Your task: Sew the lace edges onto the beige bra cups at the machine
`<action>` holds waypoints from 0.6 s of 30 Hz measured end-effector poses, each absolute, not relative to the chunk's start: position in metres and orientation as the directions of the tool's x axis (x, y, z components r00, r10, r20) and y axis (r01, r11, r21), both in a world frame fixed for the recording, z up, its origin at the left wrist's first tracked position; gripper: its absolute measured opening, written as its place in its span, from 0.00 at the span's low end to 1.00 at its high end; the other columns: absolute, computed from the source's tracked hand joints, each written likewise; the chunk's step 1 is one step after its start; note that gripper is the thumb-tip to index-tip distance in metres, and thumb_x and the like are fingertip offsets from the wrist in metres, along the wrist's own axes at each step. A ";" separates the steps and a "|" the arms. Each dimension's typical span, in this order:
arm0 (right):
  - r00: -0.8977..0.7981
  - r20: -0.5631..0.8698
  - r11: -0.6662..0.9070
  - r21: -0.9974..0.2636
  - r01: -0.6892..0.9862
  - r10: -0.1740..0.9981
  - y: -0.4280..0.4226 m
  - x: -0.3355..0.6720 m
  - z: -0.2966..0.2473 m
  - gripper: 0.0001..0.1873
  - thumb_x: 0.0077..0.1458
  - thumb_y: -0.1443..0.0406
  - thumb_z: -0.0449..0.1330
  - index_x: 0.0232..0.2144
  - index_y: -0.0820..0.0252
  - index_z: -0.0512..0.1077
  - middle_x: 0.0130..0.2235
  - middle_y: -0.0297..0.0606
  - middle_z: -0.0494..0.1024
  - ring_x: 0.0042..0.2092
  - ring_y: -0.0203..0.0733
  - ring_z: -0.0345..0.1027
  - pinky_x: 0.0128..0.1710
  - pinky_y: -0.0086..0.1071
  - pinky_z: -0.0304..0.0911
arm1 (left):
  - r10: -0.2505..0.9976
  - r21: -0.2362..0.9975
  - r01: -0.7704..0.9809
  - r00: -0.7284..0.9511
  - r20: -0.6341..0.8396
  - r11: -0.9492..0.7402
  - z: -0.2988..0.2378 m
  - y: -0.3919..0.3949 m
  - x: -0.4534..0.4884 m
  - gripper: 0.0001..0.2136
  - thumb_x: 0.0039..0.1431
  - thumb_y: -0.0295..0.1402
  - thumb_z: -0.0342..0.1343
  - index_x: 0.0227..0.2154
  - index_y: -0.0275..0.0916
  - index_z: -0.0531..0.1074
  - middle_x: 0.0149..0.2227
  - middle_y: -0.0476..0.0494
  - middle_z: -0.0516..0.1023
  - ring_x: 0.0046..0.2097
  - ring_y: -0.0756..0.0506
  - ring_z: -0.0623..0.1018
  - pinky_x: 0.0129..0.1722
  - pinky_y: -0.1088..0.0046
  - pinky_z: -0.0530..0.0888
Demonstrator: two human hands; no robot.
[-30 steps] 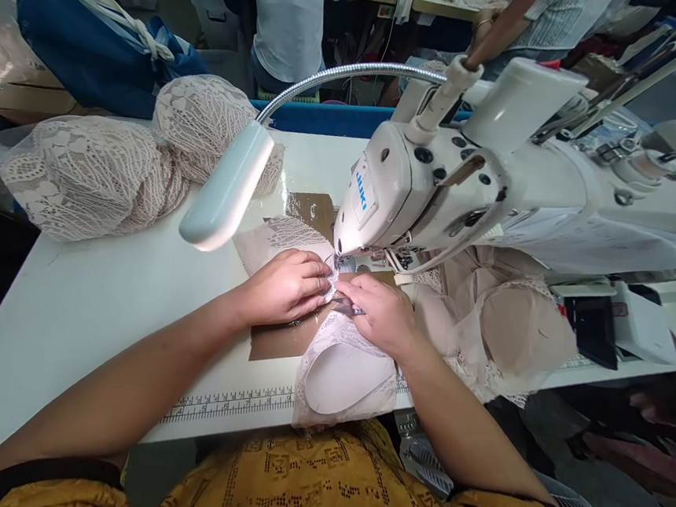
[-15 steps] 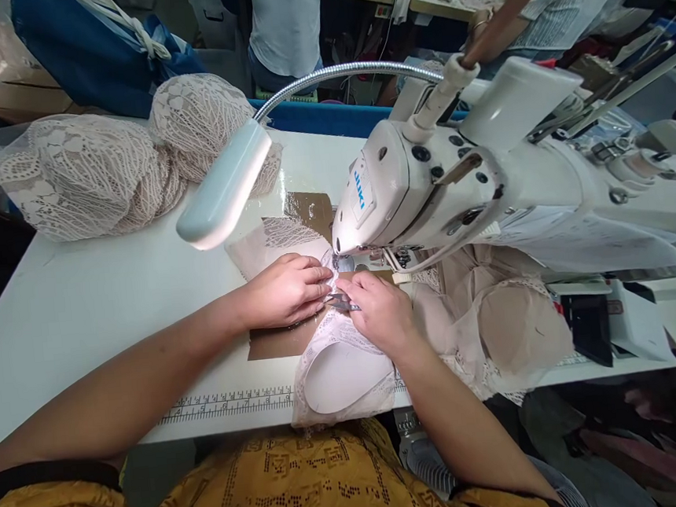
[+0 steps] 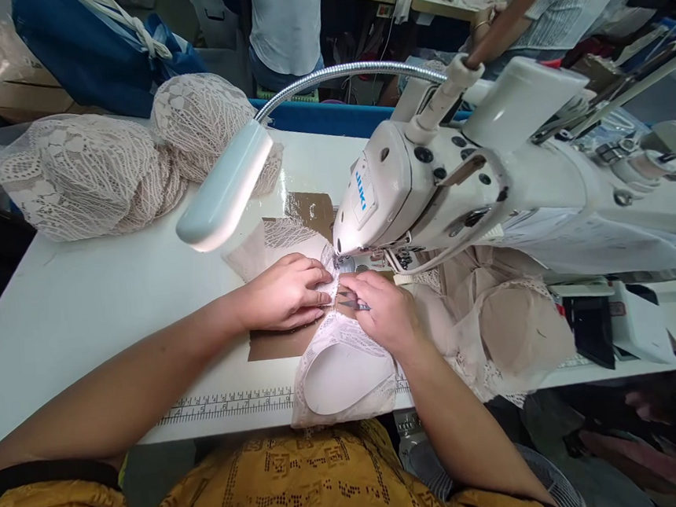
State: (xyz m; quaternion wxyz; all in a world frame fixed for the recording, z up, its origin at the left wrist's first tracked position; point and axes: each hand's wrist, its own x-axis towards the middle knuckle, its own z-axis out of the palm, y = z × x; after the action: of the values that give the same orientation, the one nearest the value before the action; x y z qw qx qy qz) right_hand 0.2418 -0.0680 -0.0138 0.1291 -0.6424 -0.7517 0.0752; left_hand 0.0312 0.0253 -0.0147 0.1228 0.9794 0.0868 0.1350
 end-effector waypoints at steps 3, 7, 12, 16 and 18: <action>-0.241 0.090 0.256 -0.236 0.937 0.966 -0.068 0.242 -0.015 0.25 0.51 0.72 0.55 0.50 0.51 0.74 0.41 0.34 0.79 0.36 0.39 0.70 0.34 0.30 0.61 | 0.200 0.269 0.131 0.948 0.248 -0.954 -0.015 0.026 0.031 0.14 0.65 0.39 0.50 0.45 0.41 0.76 0.50 0.37 0.75 0.51 0.39 0.72 0.52 0.59 0.66; -0.275 0.092 0.287 -0.158 0.945 0.957 -0.068 0.241 -0.018 0.23 0.54 0.70 0.54 0.51 0.52 0.75 0.39 0.35 0.78 0.34 0.40 0.69 0.32 0.32 0.59 | 0.212 0.278 0.139 0.943 0.255 -0.950 -0.015 0.025 0.032 0.14 0.65 0.38 0.50 0.45 0.40 0.75 0.50 0.37 0.75 0.51 0.39 0.72 0.51 0.59 0.67; -0.254 0.114 0.267 -0.118 0.957 0.961 -0.069 0.240 -0.020 0.22 0.55 0.70 0.53 0.50 0.50 0.75 0.39 0.34 0.78 0.33 0.40 0.68 0.31 0.34 0.58 | 0.236 0.285 0.159 0.937 0.258 -0.945 -0.015 0.023 0.034 0.13 0.65 0.37 0.49 0.45 0.39 0.75 0.51 0.38 0.76 0.51 0.39 0.72 0.50 0.59 0.66; -0.225 0.102 0.235 -0.099 0.967 0.969 -0.069 0.239 -0.020 0.22 0.56 0.69 0.53 0.51 0.51 0.74 0.39 0.35 0.78 0.33 0.41 0.68 0.31 0.34 0.58 | 0.261 0.282 0.185 0.929 0.262 -0.942 -0.017 0.023 0.035 0.13 0.66 0.37 0.49 0.45 0.39 0.75 0.51 0.39 0.76 0.52 0.39 0.72 0.51 0.59 0.66; -0.201 0.082 0.208 -0.089 0.974 0.976 -0.068 0.237 -0.020 0.23 0.55 0.70 0.54 0.52 0.51 0.74 0.40 0.36 0.78 0.34 0.41 0.69 0.32 0.34 0.59 | 0.276 0.278 0.201 0.923 0.266 -0.939 -0.018 0.024 0.035 0.13 0.65 0.37 0.49 0.45 0.39 0.75 0.52 0.39 0.76 0.52 0.39 0.72 0.52 0.59 0.67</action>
State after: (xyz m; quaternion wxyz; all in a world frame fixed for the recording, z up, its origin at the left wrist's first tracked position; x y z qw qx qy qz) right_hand 0.2368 -0.0681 -0.0199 0.0601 -0.6292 -0.7749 0.0086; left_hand 0.0350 0.0240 -0.0177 0.1236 0.9729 0.1225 0.1525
